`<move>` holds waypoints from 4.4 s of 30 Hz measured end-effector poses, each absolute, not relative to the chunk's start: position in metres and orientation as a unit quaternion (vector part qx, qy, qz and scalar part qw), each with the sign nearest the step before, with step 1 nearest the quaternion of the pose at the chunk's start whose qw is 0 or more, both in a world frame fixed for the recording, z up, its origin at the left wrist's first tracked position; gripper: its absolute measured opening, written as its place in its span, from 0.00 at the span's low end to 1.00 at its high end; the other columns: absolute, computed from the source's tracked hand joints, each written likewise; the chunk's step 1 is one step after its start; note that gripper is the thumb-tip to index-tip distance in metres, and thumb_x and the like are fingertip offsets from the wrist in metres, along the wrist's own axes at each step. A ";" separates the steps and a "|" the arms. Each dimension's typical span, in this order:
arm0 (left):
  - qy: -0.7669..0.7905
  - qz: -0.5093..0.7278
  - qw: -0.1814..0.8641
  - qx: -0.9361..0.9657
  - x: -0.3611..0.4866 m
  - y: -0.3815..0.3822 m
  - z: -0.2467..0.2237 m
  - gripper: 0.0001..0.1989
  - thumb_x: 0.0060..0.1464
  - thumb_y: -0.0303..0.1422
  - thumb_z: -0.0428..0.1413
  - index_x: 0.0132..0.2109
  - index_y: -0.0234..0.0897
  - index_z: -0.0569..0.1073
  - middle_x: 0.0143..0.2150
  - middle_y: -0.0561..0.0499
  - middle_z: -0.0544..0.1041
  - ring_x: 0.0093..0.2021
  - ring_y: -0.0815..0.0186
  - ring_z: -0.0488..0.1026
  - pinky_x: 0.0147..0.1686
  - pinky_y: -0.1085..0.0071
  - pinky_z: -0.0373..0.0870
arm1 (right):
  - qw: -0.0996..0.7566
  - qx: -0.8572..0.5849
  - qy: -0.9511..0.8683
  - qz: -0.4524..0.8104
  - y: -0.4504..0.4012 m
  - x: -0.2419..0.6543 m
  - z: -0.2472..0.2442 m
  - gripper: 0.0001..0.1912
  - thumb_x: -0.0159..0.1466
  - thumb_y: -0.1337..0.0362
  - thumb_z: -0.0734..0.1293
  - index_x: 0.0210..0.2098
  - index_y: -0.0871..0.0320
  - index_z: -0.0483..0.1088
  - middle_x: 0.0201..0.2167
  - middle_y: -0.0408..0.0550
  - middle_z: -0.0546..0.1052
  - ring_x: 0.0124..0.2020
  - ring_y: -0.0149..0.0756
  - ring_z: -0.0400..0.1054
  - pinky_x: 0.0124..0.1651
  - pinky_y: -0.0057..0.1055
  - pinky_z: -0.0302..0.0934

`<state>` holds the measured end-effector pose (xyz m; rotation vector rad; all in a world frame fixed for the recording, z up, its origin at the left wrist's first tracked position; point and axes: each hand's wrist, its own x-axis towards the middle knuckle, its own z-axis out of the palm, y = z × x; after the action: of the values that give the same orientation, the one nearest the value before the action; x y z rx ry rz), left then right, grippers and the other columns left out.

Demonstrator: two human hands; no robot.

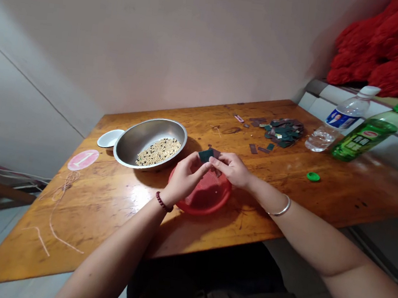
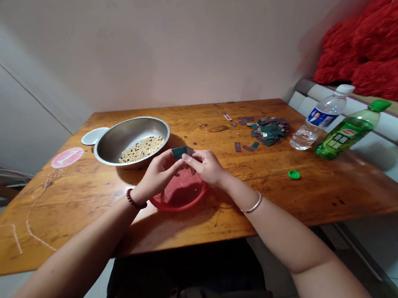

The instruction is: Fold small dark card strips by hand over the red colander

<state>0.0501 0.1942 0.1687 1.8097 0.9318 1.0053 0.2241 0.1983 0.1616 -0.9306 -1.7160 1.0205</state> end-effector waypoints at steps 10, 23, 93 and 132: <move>0.399 0.412 0.407 0.712 0.046 0.202 0.164 0.15 0.54 0.43 0.59 0.34 0.33 0.72 0.31 0.50 0.75 0.31 0.69 0.69 0.31 0.75 0.66 | 0.388 -0.420 -0.757 0.316 0.203 0.230 0.156 0.28 0.67 0.47 0.57 0.21 0.59 0.70 0.21 0.48 0.75 0.26 0.32 0.68 0.34 0.29 0.58; 0.448 0.387 0.244 0.768 0.050 0.197 0.163 0.09 0.58 0.37 0.54 0.39 0.36 0.71 0.37 0.47 0.76 0.36 0.64 0.73 0.36 0.70 0.69 | 0.380 -0.419 -0.786 0.248 0.198 0.227 0.155 0.22 0.70 0.55 0.55 0.26 0.58 0.69 0.23 0.46 0.74 0.25 0.32 0.67 0.32 0.28 0.54; 0.441 0.377 0.625 0.522 0.047 0.204 0.164 0.21 0.45 0.48 0.65 0.36 0.34 0.77 0.35 0.48 0.78 0.33 0.72 0.73 0.32 0.77 0.67 | 0.589 -0.425 -0.605 0.327 0.194 0.215 0.149 0.13 0.56 0.54 0.72 0.30 0.58 0.75 0.28 0.48 0.80 0.29 0.35 0.74 0.34 0.30 0.68; 0.343 0.367 -0.074 0.861 0.039 0.196 0.170 0.07 0.59 0.29 0.54 0.36 0.43 0.77 0.49 0.50 0.77 0.51 0.60 0.69 0.49 0.63 0.69 | 0.591 -0.422 -0.412 0.550 0.207 0.226 0.166 0.14 0.44 0.56 0.76 0.22 0.58 0.73 0.20 0.40 0.73 0.22 0.25 0.65 0.26 0.23 0.60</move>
<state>0.0390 0.1962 0.1699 2.8418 1.1330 1.2105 0.2265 0.2074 0.1658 -0.9817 -0.9588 1.2802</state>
